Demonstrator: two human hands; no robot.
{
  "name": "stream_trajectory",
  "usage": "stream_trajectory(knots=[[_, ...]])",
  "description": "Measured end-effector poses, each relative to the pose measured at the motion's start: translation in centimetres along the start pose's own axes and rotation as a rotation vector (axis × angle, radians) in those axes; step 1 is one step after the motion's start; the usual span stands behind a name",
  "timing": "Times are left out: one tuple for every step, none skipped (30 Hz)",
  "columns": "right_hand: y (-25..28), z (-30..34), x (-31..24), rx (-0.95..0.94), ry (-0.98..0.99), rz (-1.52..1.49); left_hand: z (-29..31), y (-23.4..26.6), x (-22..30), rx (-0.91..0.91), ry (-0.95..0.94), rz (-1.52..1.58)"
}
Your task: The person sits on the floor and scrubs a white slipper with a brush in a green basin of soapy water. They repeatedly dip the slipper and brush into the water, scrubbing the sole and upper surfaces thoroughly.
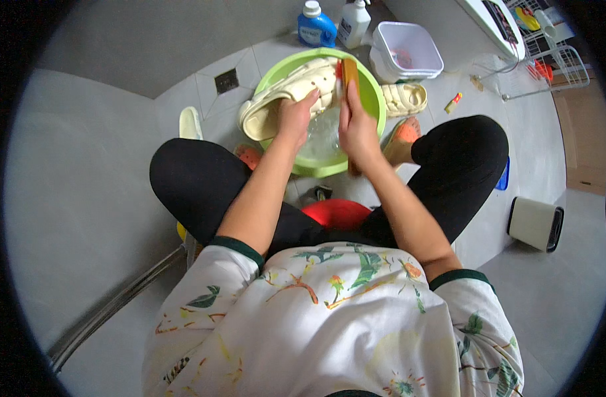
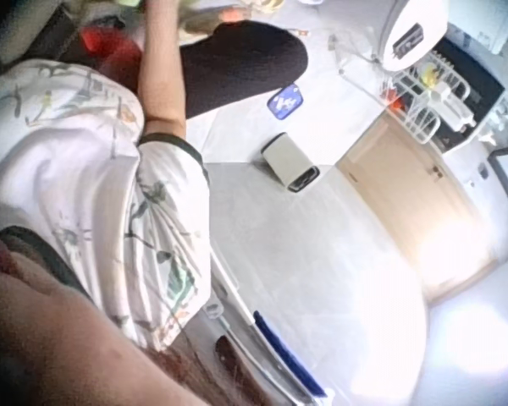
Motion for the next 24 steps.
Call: stream_trajectory(knots=[[-0.1, -1.1, 0.8, -0.008, -0.059, -0.002, -0.1, -0.3, -0.5, -0.037, 0.013, -0.054], [-0.3, -2.7, 2.4, 0.041, -0.120, 0.069, 0.0, -0.5, -0.6, -0.027, -0.004, -0.029], [-0.5, -3.1, 2.1, 0.038, -0.124, 0.056, -0.1, -0.4, -0.1, -0.007, -0.043, -0.001], [-0.7, -3.4, 1.8, 0.035, -0.128, 0.044, -0.4, -0.2, 0.5, 0.012, -0.083, 0.027], [-0.8, -2.4, 0.9, 0.032, -0.054, -0.003, -0.7, 0.3, 0.7, 0.022, -0.093, 0.038], [-0.7, -0.7, -0.3, 0.023, 0.030, -0.047, -1.2, 0.9, 1.0, 0.039, -0.105, 0.059], [-0.7, 1.0, -1.6, -0.025, 0.075, -0.020, -1.6, 1.4, 1.0, 0.057, -0.108, 0.081], [-0.6, 2.1, -2.6, -0.073, 0.095, 0.024, -1.6, 1.4, 0.5, 0.050, -0.073, 0.066], [-0.8, 2.2, -2.1, -0.088, 0.093, 0.067, -1.6, 1.1, -0.1, 0.040, -0.030, 0.048], [-1.1, 1.9, -1.5, -0.102, 0.083, 0.108, -1.5, 0.8, -0.8, 0.027, 0.016, 0.022], [-1.2, 0.8, -0.4, -0.104, 0.053, 0.172, -1.4, 0.5, -1.0, 0.016, 0.013, -0.036], [-1.3, -1.0, 0.4, -0.097, 0.028, 0.223, -1.3, 0.6, -1.0, 0.006, 0.002, -0.020], [-1.1, -2.7, 1.5, -0.035, -0.053, 0.186, -1.2, 0.5, -0.8, -0.012, -0.019, 0.000], [-0.7, -4.0, 3.5, -0.035, -0.190, 0.104, -1.1, 0.4, -0.6, -0.031, -0.040, 0.021], [0.2, -5.2, 4.8, 0.032, -0.202, 0.024, -0.3, 0.0, 0.4, -0.060, -0.029, 0.079], [1.2, -5.9, 5.5, 0.096, -0.210, -0.054, 0.1, -0.1, 1.0, -0.090, -0.056, 0.103], [1.6, -5.8, 6.4, 0.116, -0.248, -0.126, 0.3, -0.3, 1.5, -0.120, -0.083, 0.128], [2.1, -5.1, 6.8, 0.125, -0.284, -0.195, 0.4, -0.4, 1.9, -0.140, -0.106, 0.158], [2.4, -4.8, 7.2, 0.133, -0.319, -0.263, 0.5, -0.9, 2.1, -0.215, -0.123, 0.198], [1.8, -4.6, 8.1, 0.140, -0.351, -0.338, 0.3, -1.1, 2.3, -0.247, -0.122, 0.234], [1.4, -3.9, 7.9, 0.143, -0.389, -0.415, 0.2, -1.3, 2.5, -0.274, -0.117, 0.263], [0.7, -3.0, 8.4, 0.088, -0.508, -0.539, 0.2, -1.4, 2.7, -0.301, -0.112, 0.293], [0.1, -2.1, 8.7, 0.043, -0.632, -0.652, 0.3, -1.5, 2.7, -0.311, -0.116, 0.316], [0.4, -1.8, 7.8, 0.031, -0.662, -0.680, 0.6, -1.7, 3.0, -0.325, -0.119, 0.335]])
Point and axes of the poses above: each hand's wrist, its own z-axis away from the middle knuckle, its own y-axis out of the back of the hand, x = y × z, the point moved 10 cm from there along -z, towards the middle knuckle, and after that the axes turned 13 degrees about x, right-handed, at the moved point
